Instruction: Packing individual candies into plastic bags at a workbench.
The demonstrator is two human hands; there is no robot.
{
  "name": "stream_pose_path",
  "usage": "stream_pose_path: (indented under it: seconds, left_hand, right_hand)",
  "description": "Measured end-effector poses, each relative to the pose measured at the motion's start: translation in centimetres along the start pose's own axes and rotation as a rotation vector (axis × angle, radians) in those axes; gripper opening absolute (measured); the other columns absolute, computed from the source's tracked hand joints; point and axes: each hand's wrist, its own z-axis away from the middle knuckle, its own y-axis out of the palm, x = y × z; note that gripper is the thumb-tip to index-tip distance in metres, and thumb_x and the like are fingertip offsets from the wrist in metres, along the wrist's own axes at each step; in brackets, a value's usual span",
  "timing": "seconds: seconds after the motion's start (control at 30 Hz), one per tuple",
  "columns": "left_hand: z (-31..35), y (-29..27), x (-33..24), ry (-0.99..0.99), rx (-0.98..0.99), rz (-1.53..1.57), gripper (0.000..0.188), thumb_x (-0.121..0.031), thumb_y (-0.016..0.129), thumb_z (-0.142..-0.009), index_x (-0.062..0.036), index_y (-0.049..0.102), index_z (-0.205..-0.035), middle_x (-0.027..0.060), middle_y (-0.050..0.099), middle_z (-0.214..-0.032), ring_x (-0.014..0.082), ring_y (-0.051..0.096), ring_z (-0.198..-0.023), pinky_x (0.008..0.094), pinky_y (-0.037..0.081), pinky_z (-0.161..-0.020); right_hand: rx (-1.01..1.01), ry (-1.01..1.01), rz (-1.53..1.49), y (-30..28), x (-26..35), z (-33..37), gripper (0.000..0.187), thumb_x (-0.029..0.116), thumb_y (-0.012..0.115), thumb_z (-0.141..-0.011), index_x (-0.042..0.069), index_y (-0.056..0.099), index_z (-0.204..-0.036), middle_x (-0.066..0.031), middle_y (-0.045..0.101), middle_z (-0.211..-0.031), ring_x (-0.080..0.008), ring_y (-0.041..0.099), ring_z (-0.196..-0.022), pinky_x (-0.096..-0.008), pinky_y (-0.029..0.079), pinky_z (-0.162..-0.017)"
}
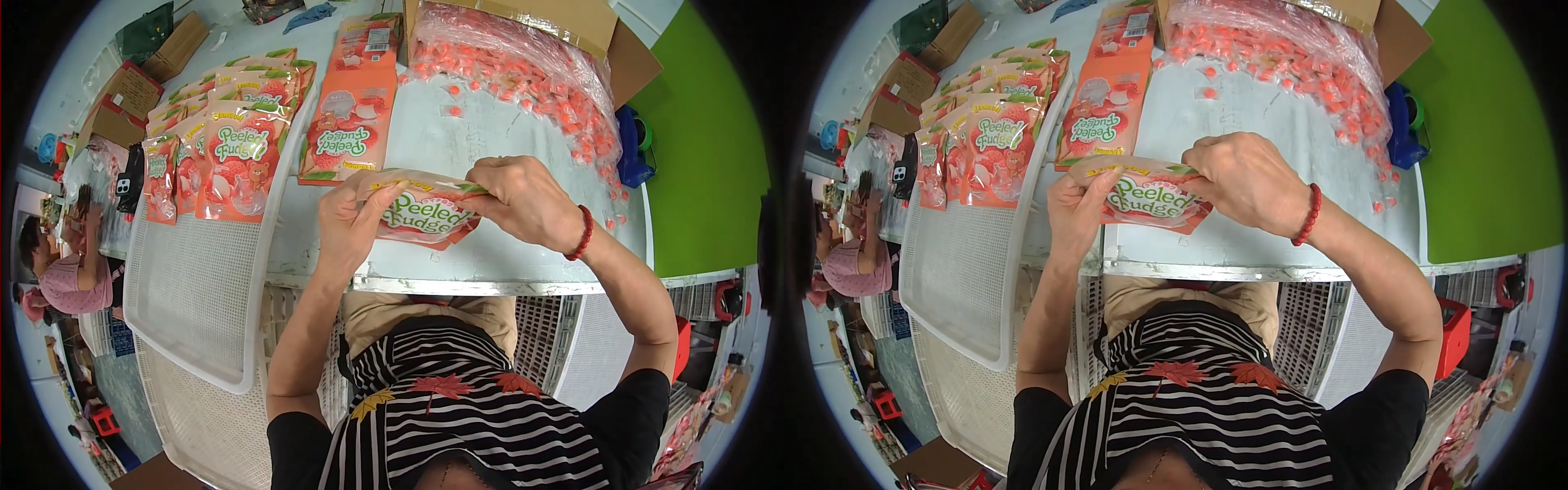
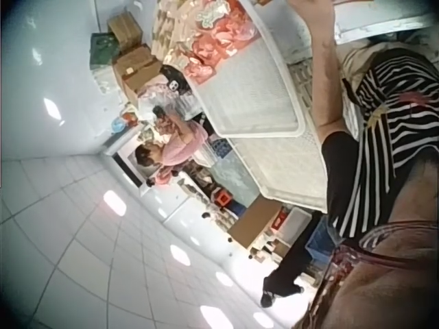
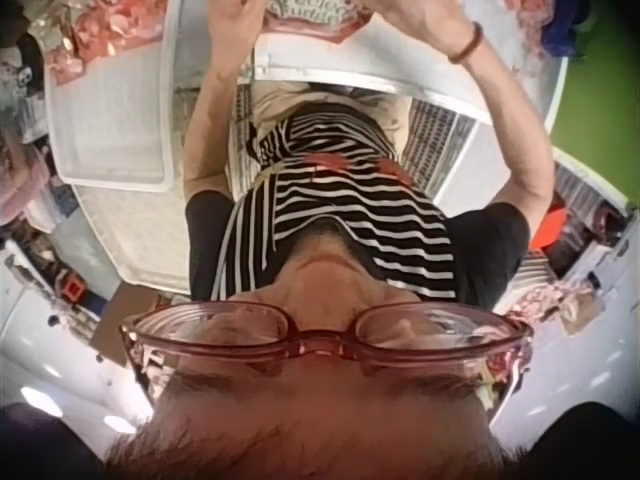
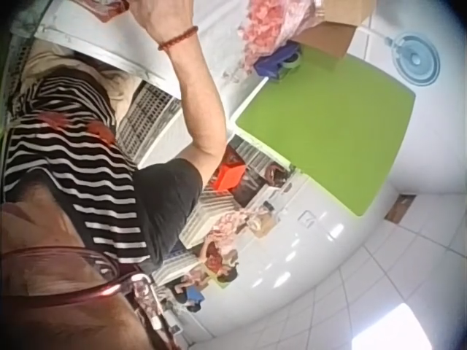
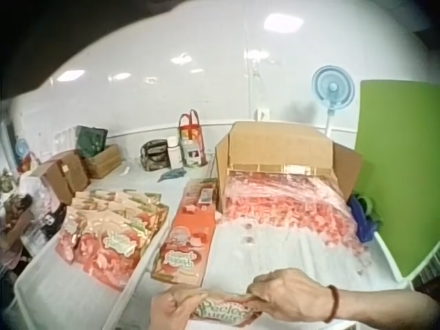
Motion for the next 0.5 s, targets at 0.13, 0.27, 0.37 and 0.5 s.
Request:
stream_pose_path:
  seconds: [0.13, 0.27, 0.37, 0.5]
  left_hand:
    - [-0.6, -0.5, 0.2, -0.011, 0.035, -0.048, 0.014, -0.008, 0.063, -0.088, 0.0015, 0.068, -0.096, 0.0039, 0.065, -0.083, 0.0077, 0.054, -0.073, 0.0224, 0.043, -0.067]
    - [-0.8, -0.5, -0.7, 0.068, 0.04, -0.118, 0.013, -0.008, 0.063, -0.088, 0.0012, 0.069, -0.095, 0.0044, 0.065, -0.08, 0.0097, 0.055, -0.071, 0.0241, 0.044, -0.064]
    - [-0.4, -0.6, -0.9, 0.18, 0.01, -0.124, 0.013, -0.008, 0.063, -0.087, -0.0001, 0.07, -0.094, 0.0074, 0.066, -0.079, 0.0136, 0.055, -0.065, 0.0255, 0.044, -0.062]
    - [-0.8, -1.6, -1.5, 0.181, -0.038, -0.25, 0.016, -0.015, 0.063, -0.088, -0.001, 0.07, -0.092, 0.0082, 0.065, -0.074, 0.0154, 0.055, -0.061, 0.027, 0.044, -0.06]
  right_hand:
    - [-0.042, 0.059, -0.033, 0.1, -0.1, -0.3, 0.018, 0.012, 0.07, -0.078, -0.004, 0.062, -0.08, -0.016, 0.06, -0.074, -0.0339, 0.06, -0.068, -0.0391, 0.047, -0.06]
    - [-0.036, -0.012, -0.129, 0.4, 0.4, -1.5, 0.021, 0.014, 0.069, -0.081, -0.004, 0.06, -0.075, -0.0159, 0.057, -0.07, -0.0333, 0.057, -0.063, -0.0397, 0.045, -0.057]
    - [0.003, -0.056, -0.012, 0.5, 1.5, -2.5, 0.023, 0.015, 0.07, -0.08, -0.004, 0.059, -0.075, -0.0163, 0.056, -0.069, -0.0338, 0.057, -0.063, -0.0392, 0.044, -0.056]
    - [-0.016, -0.012, -0.063, -0.1, 2.8, -2.9, 0.026, 0.016, 0.072, -0.08, -0.005, 0.056, -0.076, -0.0172, 0.054, -0.068, -0.0337, 0.055, -0.061, -0.0372, 0.043, -0.055]
